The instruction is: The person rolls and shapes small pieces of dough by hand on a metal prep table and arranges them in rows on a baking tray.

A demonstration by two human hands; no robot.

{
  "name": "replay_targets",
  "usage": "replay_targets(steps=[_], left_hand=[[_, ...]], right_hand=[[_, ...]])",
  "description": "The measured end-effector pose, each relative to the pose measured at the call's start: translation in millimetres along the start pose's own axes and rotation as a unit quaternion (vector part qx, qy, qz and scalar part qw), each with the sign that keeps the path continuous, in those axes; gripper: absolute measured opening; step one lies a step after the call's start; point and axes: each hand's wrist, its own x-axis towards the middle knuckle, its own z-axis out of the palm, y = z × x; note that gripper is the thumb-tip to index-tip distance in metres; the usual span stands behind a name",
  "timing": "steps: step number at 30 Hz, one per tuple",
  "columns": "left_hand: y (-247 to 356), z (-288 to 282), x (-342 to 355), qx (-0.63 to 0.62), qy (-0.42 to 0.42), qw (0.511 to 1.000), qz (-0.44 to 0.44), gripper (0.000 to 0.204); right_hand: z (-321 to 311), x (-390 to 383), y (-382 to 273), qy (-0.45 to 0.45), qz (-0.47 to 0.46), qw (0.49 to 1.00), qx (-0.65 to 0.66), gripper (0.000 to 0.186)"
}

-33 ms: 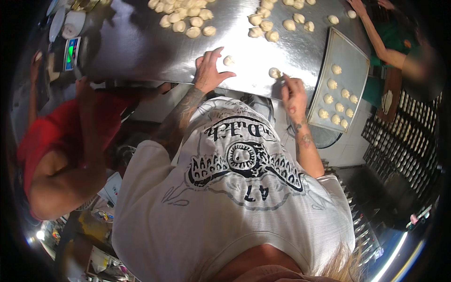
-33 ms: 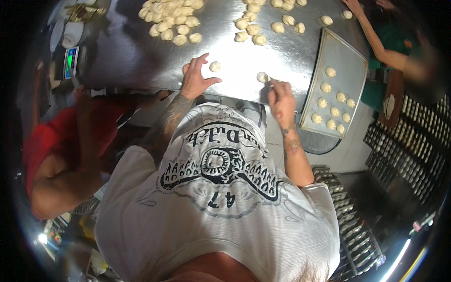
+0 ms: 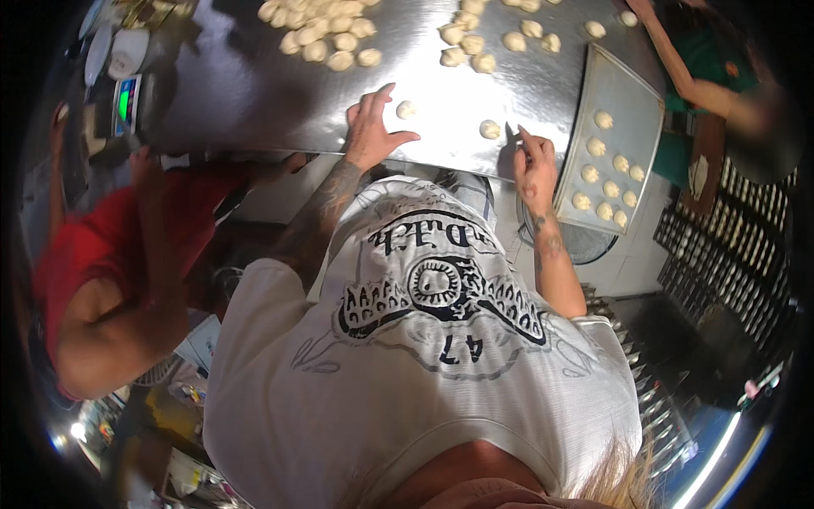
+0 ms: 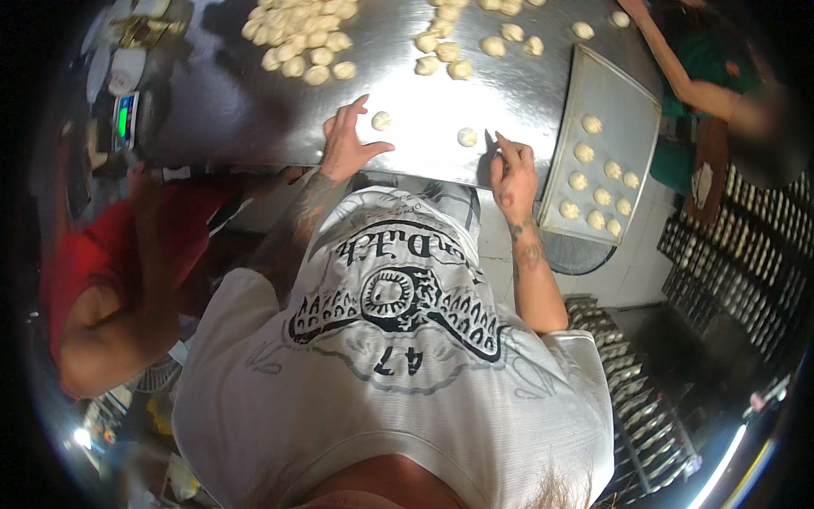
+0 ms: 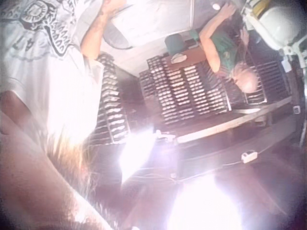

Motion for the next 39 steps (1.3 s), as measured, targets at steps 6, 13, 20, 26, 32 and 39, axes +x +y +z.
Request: replay_targets(steps=[6, 13, 20, 26, 32, 39], left_hand=[[-19, 22, 15, -0.017, 0.031, 0.997, 0.072, 0.042], [103, 83, 44, -0.12, 0.015, 0.992, -0.02, 0.044], [295, 214, 126, -0.138, -0.083, 0.975, 0.154, 0.047], [336, 323, 178, 0.062, -0.155, 0.94, 0.297, 0.037], [309, 269, 149, -0.119, -0.094, 0.955, 0.256, 0.041], [213, 161, 74, -0.712, -0.148, 0.581, -0.366, 0.074]], right_hand=[[24, 36, 19, 0.129, -0.112, 0.985, -0.029, 0.044], [10, 45, 44, -0.107, -0.174, 0.967, 0.153, 0.042], [-192, 53, 175, 0.135, 0.126, 0.964, 0.191, 0.041], [-226, 86, 259, 0.216, 0.069, 0.974, -0.012, 0.044], [-190, 46, 203, 0.309, 0.046, 0.949, 0.037, 0.024], [-25, 33, 11, -0.01, -0.237, 0.949, 0.21, 0.059]])
